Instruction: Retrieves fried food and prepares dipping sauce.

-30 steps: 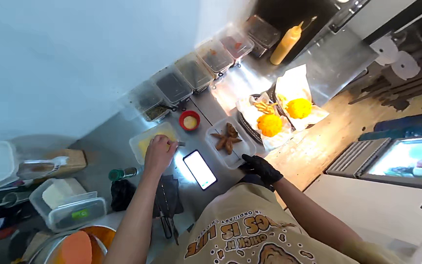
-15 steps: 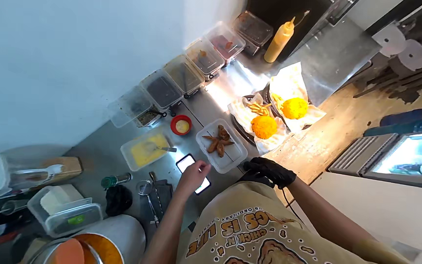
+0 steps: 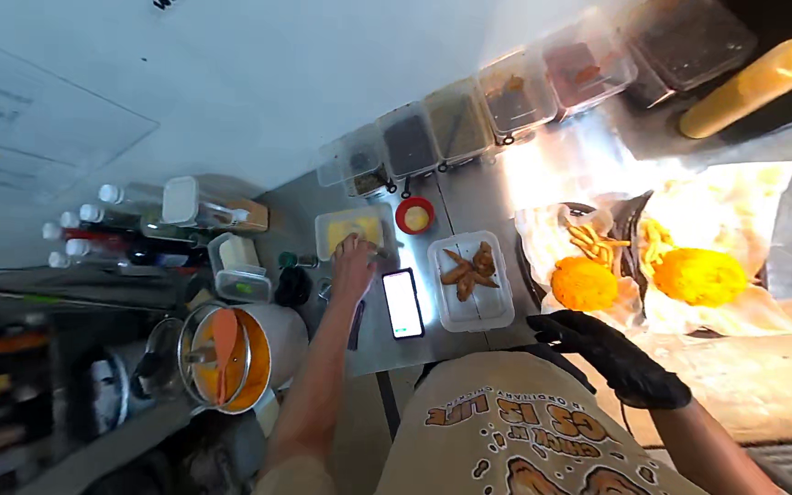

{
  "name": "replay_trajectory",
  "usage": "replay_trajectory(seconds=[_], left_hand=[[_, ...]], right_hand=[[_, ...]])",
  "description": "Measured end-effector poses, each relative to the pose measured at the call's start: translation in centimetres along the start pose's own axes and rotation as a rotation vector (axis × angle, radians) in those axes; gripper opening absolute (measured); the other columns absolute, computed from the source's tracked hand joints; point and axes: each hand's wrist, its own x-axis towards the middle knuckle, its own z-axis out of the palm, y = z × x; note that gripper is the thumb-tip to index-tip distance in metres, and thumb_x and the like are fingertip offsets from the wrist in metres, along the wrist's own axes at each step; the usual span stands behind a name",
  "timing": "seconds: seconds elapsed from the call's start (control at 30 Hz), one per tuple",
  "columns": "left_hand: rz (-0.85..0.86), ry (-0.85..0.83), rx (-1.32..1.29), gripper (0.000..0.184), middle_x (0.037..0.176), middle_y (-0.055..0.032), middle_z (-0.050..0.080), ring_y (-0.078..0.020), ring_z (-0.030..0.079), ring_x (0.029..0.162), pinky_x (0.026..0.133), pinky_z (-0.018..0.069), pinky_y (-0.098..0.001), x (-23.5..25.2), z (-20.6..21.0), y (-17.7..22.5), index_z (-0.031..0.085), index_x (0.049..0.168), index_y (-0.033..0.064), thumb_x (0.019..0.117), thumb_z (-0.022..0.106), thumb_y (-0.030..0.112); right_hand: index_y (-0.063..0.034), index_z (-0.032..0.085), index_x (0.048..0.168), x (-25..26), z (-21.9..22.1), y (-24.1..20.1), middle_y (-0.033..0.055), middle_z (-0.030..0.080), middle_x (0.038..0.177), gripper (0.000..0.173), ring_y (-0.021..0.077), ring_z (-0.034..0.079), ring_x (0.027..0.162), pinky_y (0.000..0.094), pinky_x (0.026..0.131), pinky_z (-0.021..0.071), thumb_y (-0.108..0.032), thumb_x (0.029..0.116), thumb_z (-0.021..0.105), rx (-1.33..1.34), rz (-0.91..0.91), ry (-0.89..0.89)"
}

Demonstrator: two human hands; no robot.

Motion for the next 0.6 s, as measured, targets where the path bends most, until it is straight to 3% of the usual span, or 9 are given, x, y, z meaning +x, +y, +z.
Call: replay_trajectory(seconds=[0.07,0.17,0.33,0.47,0.6], left_hand=[[0.074,-0.003,0.097,0.029,0.145,-0.023,0.054,-0.045,0.049,0.135,0.113,0.0376,-0.062,0.7,0.3,-0.9,0.068,0.122,0.0009,0.0957,0.071,0.014],[0.143,-0.045,0.207,0.023,0.135,-0.0218,0.061,-0.0422,0.059,0.123,0.111,0.04,-0.06,1.1,-0.1,-0.6,0.068,0.115,-0.0017,0.1019,0.063,0.016],[0.212,-0.058,0.24,0.02,0.131,-0.0238,0.062,-0.0434,0.062,0.118,0.108,0.0428,-0.0606,1.3,-0.7,-0.8,0.067,0.113,-0.0036,0.1032,0.059,0.011],[0.211,-0.093,0.239,0.019,0.132,-0.022,0.061,-0.041,0.061,0.12,0.109,0.0425,-0.0585,1.5,-0.9,-1.2,0.067,0.114,-0.0015,0.1029,0.06,0.013],[0.232,-0.086,0.152,0.028,0.135,-0.0201,0.061,-0.04,0.058,0.126,0.111,0.0409,-0.0581,1.4,-1.2,-2.4,0.067,0.121,0.0011,0.1007,0.067,0.021]], right_hand=[[-0.011,0.066,0.126,0.4,-1.3,-0.6,0.0053,0.072,0.119,0.041,0.0178,0.071,0.105,0.0368,0.091,0.0596,-0.043,0.1008,0.062,-0.033,-0.026,-0.037],[-0.0124,0.067,0.124,1.0,-2.6,-0.5,0.0028,0.073,0.115,0.04,0.0151,0.07,0.103,0.0349,0.09,0.0587,-0.044,0.1004,0.061,-0.085,-0.109,-0.073],[-0.005,0.066,0.121,-0.1,0.5,-7.2,0.0082,0.07,0.111,0.023,0.0172,0.066,0.1,0.036,0.093,0.0522,-0.017,0.1027,0.061,-0.098,0.114,0.003],[-0.0104,0.067,0.123,2.2,0.1,-3.2,0.002,0.073,0.113,0.032,0.0112,0.069,0.102,0.0307,0.091,0.0577,-0.033,0.1017,0.062,-0.108,-0.158,-0.075],[-0.0115,0.068,0.126,2.9,2.7,-5.4,0.0042,0.072,0.116,0.035,0.014,0.069,0.104,0.0371,0.093,0.0568,-0.035,0.1012,0.063,-0.242,-0.213,0.035]])
